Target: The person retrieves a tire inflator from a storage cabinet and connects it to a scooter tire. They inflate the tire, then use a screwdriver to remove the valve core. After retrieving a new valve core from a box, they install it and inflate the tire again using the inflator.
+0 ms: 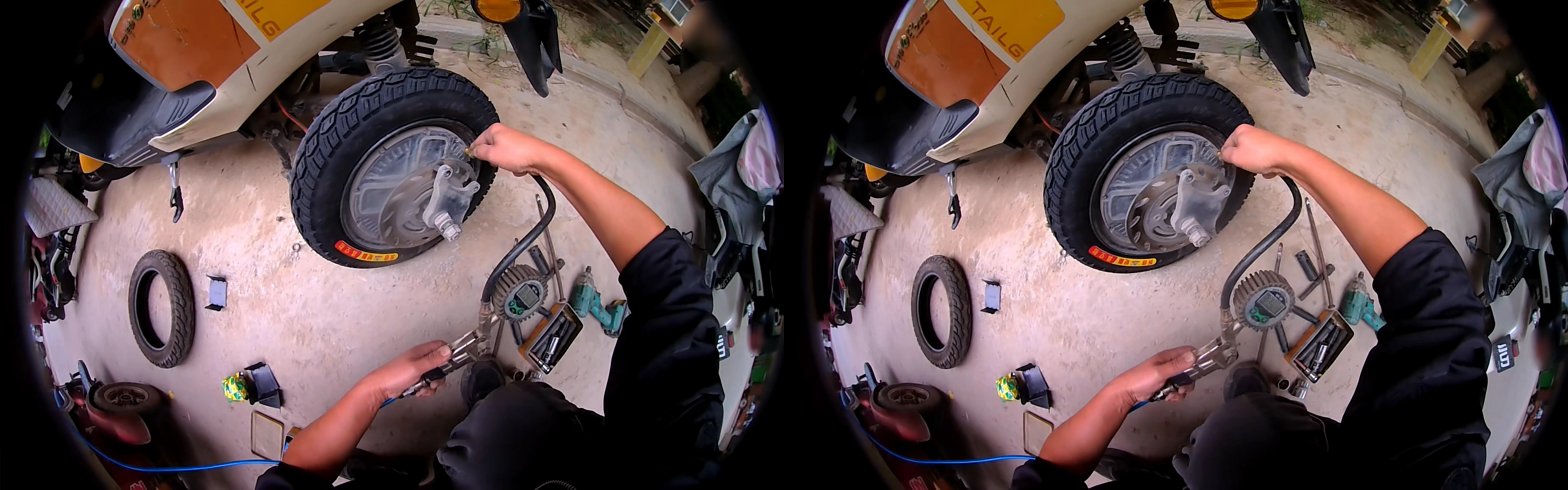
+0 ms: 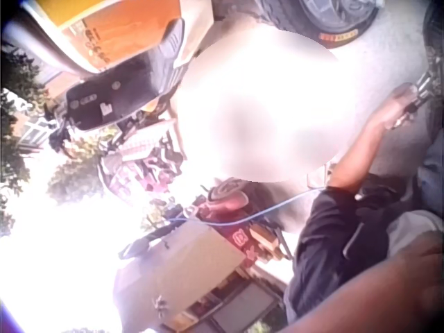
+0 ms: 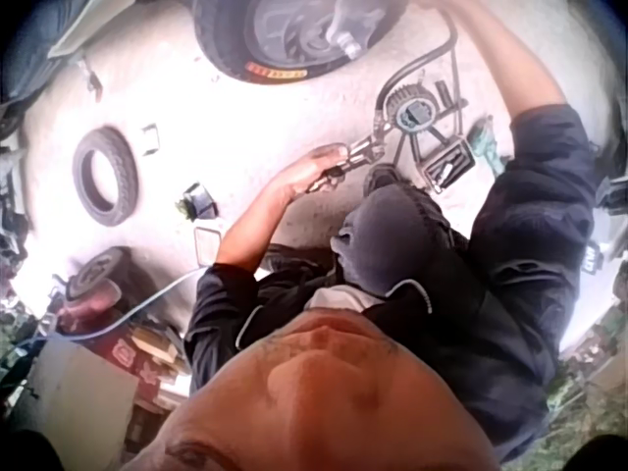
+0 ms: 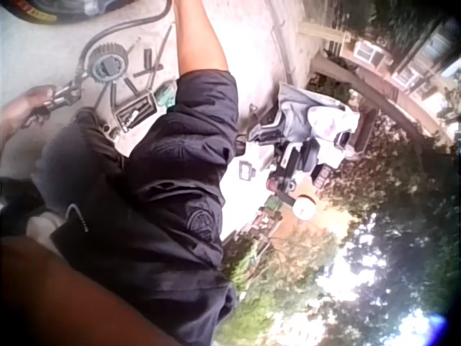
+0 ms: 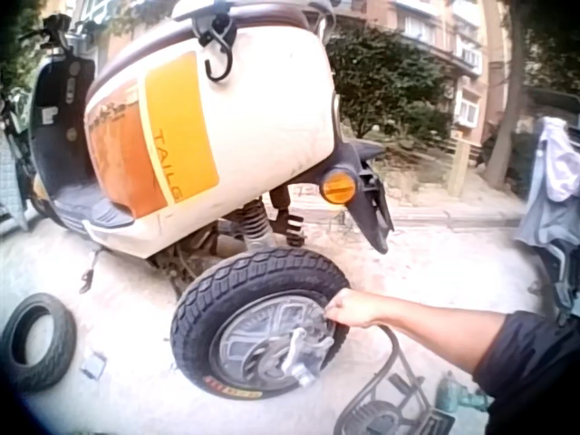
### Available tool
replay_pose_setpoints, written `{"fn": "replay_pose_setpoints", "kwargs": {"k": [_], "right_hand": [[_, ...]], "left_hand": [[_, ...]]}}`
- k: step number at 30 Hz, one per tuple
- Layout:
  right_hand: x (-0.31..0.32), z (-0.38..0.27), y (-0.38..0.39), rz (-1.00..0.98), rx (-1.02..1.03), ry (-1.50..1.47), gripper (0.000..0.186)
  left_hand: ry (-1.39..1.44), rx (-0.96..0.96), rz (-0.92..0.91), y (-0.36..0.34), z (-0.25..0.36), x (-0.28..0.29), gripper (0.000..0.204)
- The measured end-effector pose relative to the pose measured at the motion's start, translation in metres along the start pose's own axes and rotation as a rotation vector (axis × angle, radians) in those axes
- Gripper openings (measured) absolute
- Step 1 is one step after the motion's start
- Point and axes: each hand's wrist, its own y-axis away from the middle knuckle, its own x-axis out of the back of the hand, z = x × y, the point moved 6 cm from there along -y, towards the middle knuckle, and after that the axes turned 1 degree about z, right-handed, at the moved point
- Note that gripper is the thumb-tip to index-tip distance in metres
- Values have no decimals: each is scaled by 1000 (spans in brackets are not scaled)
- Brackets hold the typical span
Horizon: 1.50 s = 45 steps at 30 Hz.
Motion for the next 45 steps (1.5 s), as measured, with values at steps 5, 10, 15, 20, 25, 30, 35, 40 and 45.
{"fn": "replay_pose_setpoints", "kwargs": {"k": [5,10,15,20,25,30,35,40,45], "right_hand": [[0,8,-6,-6,-7,14,33],[-1,1,-3,3,-2,3,24],[0,1,0,28,32,-7,22],[-3,0,-3,5,23,-11,21],[-2,6,-4,15,6,-45,19],[-3,8,-12,-5,8,27,32],[-3,11,-13,2,-18,25,31],[-3,6,-11,6,-19,45,28],[0,6,-8,5,-16,60,25]], "left_hand": [[-44,-23,-6,-3,6,-5,39],[-53,-12,-8,-7,9,-9,40],[-38,3,17,-7,6,-2,41],[-47,6,20,-8,3,2,42],[-60,9,62,-7,5,0,41],[-41,8,51,-8,-1,3,43],[-6,15,35,-13,-6,1,39],[4,5,16,-18,-6,1,38],[-5,1,16,-19,-4,5,38]]}}
